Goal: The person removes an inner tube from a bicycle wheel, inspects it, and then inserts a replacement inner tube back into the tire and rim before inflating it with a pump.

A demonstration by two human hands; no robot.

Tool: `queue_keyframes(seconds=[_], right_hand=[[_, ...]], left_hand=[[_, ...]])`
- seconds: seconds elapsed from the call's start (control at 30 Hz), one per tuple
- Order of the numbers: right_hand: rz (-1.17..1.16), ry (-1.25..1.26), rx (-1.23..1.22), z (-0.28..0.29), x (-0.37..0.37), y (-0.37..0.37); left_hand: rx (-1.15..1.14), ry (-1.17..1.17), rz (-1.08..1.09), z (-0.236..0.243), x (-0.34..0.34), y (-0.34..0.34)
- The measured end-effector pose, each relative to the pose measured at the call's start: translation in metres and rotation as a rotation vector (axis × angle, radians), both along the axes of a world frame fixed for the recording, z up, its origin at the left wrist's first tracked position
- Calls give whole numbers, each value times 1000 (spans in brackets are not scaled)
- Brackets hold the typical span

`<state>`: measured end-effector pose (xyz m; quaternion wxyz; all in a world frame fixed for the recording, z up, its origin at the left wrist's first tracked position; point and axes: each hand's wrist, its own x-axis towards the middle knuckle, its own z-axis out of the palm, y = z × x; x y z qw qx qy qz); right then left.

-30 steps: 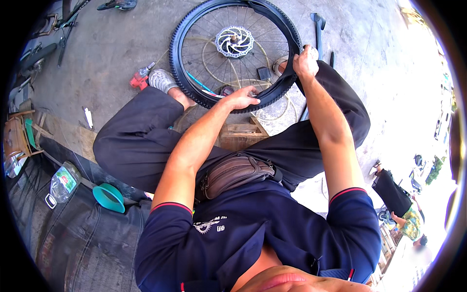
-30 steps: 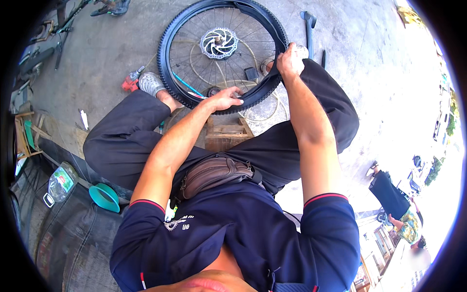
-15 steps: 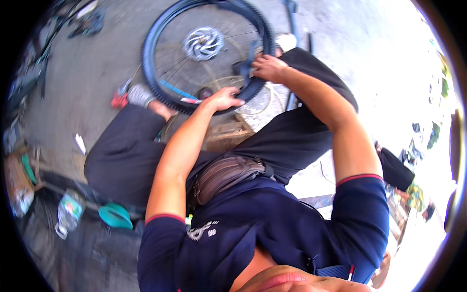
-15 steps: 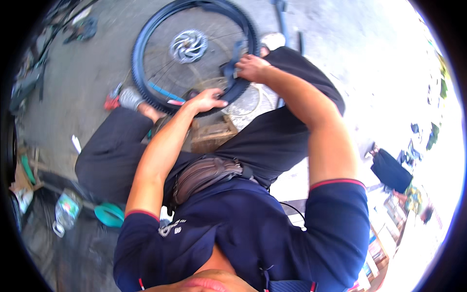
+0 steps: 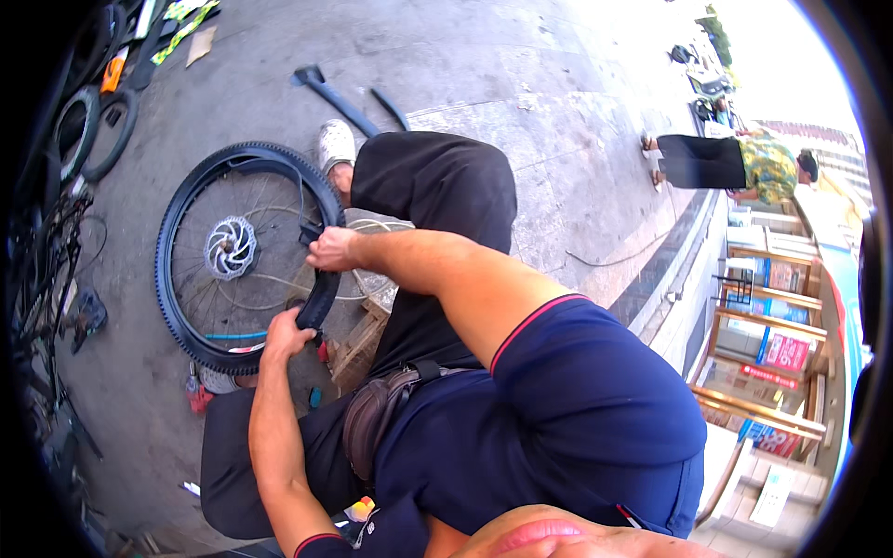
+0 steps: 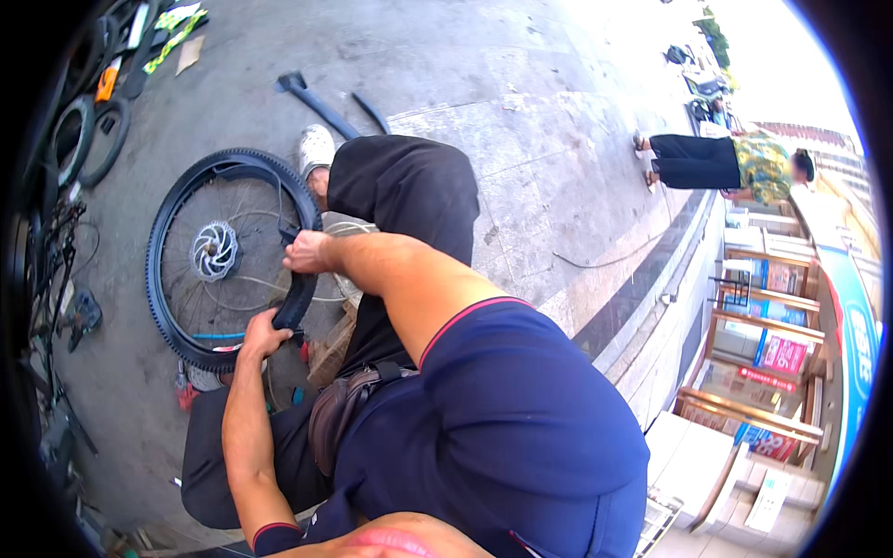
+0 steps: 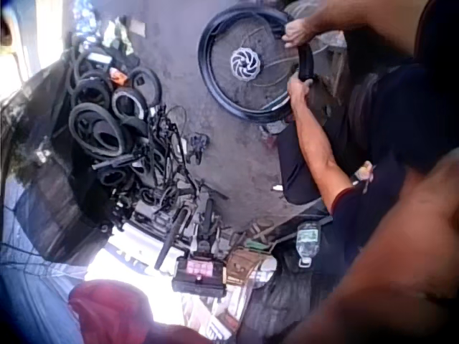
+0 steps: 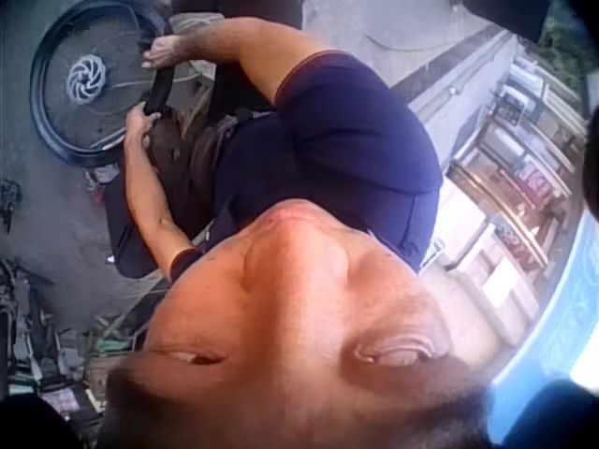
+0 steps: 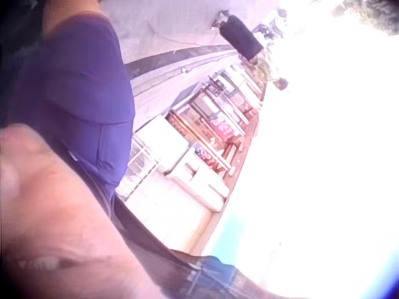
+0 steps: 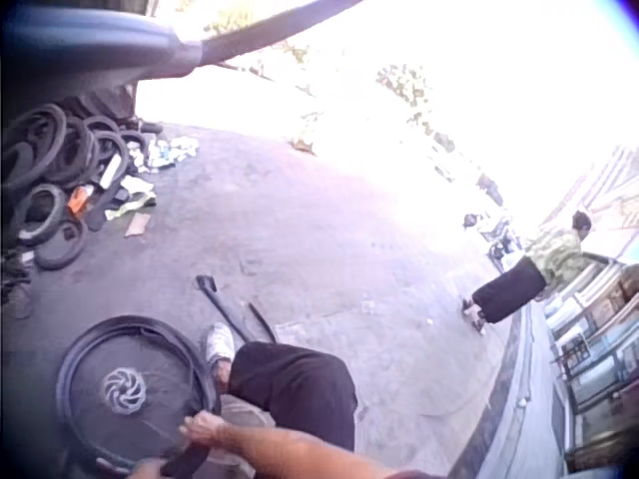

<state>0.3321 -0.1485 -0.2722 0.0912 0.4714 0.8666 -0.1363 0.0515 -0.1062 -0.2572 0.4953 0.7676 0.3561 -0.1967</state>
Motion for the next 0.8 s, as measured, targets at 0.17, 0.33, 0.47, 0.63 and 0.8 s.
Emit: queue_keyframes(seconds=[0.17, 0.33, 0.47, 0.63, 0.8], right_hand=[[-201, 225, 105, 17, -77, -15], [-164, 22, -184, 37, -133, -9], [-133, -105, -321, 47, -129, -9], [-120, -84, -293, 16, -129, -8], [-115, -13, -496, 46, -106, 18]], left_hand=[[176, 227, -270, 13, -59, 42], [-141, 200, 12, 31, -77, 42], [-237, 174, 90, -29, -91, 35], [-154, 1, 17, -34, -65, 33], [-480, 0, 168, -21, -59, 26]])
